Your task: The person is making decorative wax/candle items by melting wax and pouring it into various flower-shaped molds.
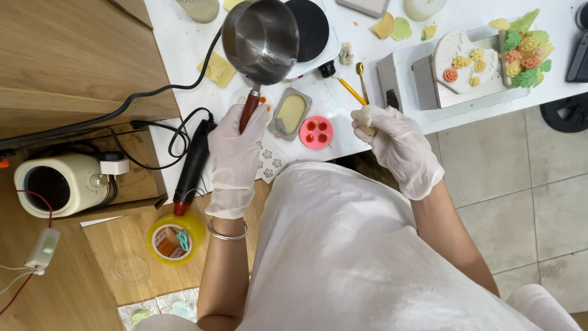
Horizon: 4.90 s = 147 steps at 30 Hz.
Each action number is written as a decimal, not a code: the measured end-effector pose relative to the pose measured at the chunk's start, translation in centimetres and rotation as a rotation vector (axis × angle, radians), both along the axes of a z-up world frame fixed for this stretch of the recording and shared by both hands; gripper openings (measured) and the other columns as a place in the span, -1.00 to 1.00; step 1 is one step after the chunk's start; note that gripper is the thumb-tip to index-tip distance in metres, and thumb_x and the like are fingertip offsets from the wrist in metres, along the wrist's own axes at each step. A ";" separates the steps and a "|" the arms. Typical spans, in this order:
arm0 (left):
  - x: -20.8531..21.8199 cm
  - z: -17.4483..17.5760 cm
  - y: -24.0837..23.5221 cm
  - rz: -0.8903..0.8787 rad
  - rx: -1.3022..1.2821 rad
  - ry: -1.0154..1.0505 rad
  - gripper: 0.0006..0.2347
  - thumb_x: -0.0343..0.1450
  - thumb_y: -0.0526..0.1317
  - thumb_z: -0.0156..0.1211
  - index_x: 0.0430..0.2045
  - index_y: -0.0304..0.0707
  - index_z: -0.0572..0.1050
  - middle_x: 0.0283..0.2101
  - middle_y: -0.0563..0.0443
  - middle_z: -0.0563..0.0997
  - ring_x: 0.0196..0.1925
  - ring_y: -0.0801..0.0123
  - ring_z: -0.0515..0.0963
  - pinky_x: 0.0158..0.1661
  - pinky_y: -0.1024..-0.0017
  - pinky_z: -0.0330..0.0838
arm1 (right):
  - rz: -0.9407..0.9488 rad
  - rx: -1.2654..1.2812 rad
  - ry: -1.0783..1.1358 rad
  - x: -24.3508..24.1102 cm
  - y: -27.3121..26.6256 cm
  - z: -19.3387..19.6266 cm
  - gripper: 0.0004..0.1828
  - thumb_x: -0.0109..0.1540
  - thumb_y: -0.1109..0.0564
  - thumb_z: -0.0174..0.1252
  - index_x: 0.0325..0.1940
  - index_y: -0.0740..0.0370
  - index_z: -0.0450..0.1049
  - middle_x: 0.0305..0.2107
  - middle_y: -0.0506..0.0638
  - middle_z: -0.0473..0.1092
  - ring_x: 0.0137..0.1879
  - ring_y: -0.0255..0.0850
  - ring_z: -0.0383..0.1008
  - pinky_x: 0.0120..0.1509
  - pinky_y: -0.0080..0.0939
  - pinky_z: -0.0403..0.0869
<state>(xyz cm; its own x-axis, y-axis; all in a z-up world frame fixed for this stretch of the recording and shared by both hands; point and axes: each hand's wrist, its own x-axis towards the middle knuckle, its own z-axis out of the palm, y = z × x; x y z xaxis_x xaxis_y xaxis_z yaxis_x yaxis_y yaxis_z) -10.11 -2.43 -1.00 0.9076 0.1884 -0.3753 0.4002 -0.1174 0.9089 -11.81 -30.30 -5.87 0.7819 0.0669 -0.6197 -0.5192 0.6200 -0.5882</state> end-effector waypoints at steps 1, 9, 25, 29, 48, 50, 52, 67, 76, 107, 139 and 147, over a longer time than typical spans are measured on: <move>0.0 0.1 -0.2 -0.029 0.034 0.011 -0.80 0.48 -0.18 0.29 -0.39 -0.40 0.52 -0.53 0.23 0.37 -0.45 0.73 0.22 -0.47 0.58 0.18 | 0.009 -0.067 -0.025 0.4 0.4 0.4 -0.80 0.36 0.29 0.19 -0.08 0.52 0.36 -0.15 0.24 0.47 -0.02 -0.10 0.54 0.13 -0.16 0.53; -0.1 -0.5 -2.1 -0.202 0.271 -0.032 -0.74 0.45 -0.05 0.24 -0.25 -0.31 0.56 -0.49 -0.02 0.61 -0.51 0.47 0.51 -0.40 0.44 0.40 | 0.155 -0.820 -0.198 4.5 5.5 6.3 -0.73 0.17 0.32 0.38 -0.11 0.31 0.47 -0.26 0.01 0.52 -0.21 -0.28 0.46 -0.16 -0.30 0.43; -2.3 -0.7 -5.2 -0.335 0.161 -0.161 -0.76 0.48 -0.05 0.19 -0.34 -0.27 0.52 -0.53 -0.09 0.58 -0.53 0.27 0.61 -0.47 0.34 0.40 | 0.662 -1.373 -1.273 9.9 3.2 2.2 -0.83 0.10 0.36 0.27 -0.26 0.21 0.58 -0.23 0.11 0.52 -0.10 0.00 0.57 -0.06 -0.12 0.54; -2.0 1.2 -6.4 -0.421 0.058 -0.122 -0.76 0.49 -0.04 0.17 -0.33 -0.25 0.50 -0.59 -0.12 0.53 -0.59 0.13 0.56 -0.50 0.25 0.38 | 0.725 -1.776 -1.334 10.8 1.4 4.6 -0.82 0.20 0.27 0.36 -0.17 0.40 0.54 -0.27 0.29 0.46 -0.24 0.15 0.51 -0.20 0.02 0.46; -1.6 -4.9 -13.1 -0.596 0.499 -0.683 -0.69 0.52 0.01 0.17 -0.43 -0.27 0.44 -0.70 -0.09 0.50 -0.70 0.07 0.51 -0.65 0.16 0.31 | 0.265 -2.069 -0.841 3.3 -3.5 2.3 -0.85 0.15 0.29 0.32 -0.25 0.41 0.52 -0.32 0.25 0.48 -0.15 0.13 0.49 -0.09 -0.06 0.47; -1.7 -5.5 -12.3 -0.513 0.496 -0.796 -0.73 0.54 -0.03 0.18 -0.42 -0.24 0.44 -0.64 -0.07 0.53 -0.63 0.12 0.55 -0.60 0.20 0.31 | 0.289 -1.538 -0.507 2.8 -1.5 5.2 -0.84 0.24 0.21 0.26 -0.16 0.35 0.53 -0.29 0.18 0.47 -0.14 0.17 0.43 -0.11 -0.09 0.46; -1.2 -4.9 -11.1 -0.528 0.512 -0.761 -0.71 0.51 0.00 0.20 -0.46 -0.23 0.46 -0.67 -0.08 0.53 -0.66 0.08 0.53 -0.61 0.18 0.32 | 0.389 -1.503 -0.564 3.0 -3.2 3.2 -0.89 0.23 0.22 0.24 -0.18 0.30 0.55 -0.27 0.16 0.48 -0.12 0.16 0.44 -0.10 -0.08 0.47; 0.3 -3.2 -7.3 -0.576 0.654 -0.381 -0.68 0.48 0.05 0.17 -0.45 -0.25 0.52 -0.59 -0.17 0.60 -0.59 -0.04 0.59 -0.55 0.11 0.37 | 0.208 -0.594 -0.333 4.5 1.0 -0.7 -0.93 0.24 0.45 0.19 -0.23 0.43 0.55 -0.29 0.12 0.48 -0.14 -0.15 0.45 -0.01 -0.24 0.44; 0.4 -0.5 -4.2 -0.292 -0.252 0.140 -0.74 0.47 -0.12 0.25 -0.46 -0.41 0.60 -0.54 0.28 0.38 -0.48 0.70 0.23 -0.47 0.58 0.16 | 0.079 -0.709 -0.517 4.4 -0.7 7.5 -0.83 0.31 0.40 0.22 -0.01 0.44 0.57 -0.18 0.08 0.52 -0.10 -0.25 0.55 0.11 -0.28 0.57; -2.0 -2.8 -6.3 -0.642 0.454 -0.061 -0.71 0.42 0.05 0.07 -0.34 -0.13 0.59 -0.50 -0.17 0.65 -0.42 -0.11 0.63 -0.38 0.03 0.45 | 0.409 -1.916 -0.773 4.8 2.5 -9.3 -0.82 0.22 0.35 0.14 -0.11 0.51 0.46 -0.34 0.32 0.46 -0.30 0.19 0.51 -0.23 0.04 0.48; 7.3 -9.6 -5.5 -0.028 -0.359 0.107 -0.55 0.49 0.14 -0.04 -0.17 -0.32 0.56 -0.47 0.04 0.51 -0.55 0.50 0.49 -0.42 0.51 0.43 | 0.411 -0.964 -0.096 11.6 3.8 -13.1 -0.70 0.19 0.07 0.35 -0.38 0.40 0.51 -0.56 0.04 0.50 -0.49 -0.32 0.46 -0.35 -0.32 0.45; 3.3 -12.9 0.1 0.190 0.041 0.081 -0.56 0.57 0.05 -0.01 -0.16 -0.51 0.54 -0.20 -0.18 0.56 -0.15 0.17 0.57 -0.05 0.34 0.45 | 0.397 -1.009 -0.097 9.7 3.6 -11.9 -0.64 0.19 0.04 0.38 -0.12 0.37 0.51 -0.53 -0.02 0.49 -0.49 -0.34 0.42 -0.37 -0.34 0.41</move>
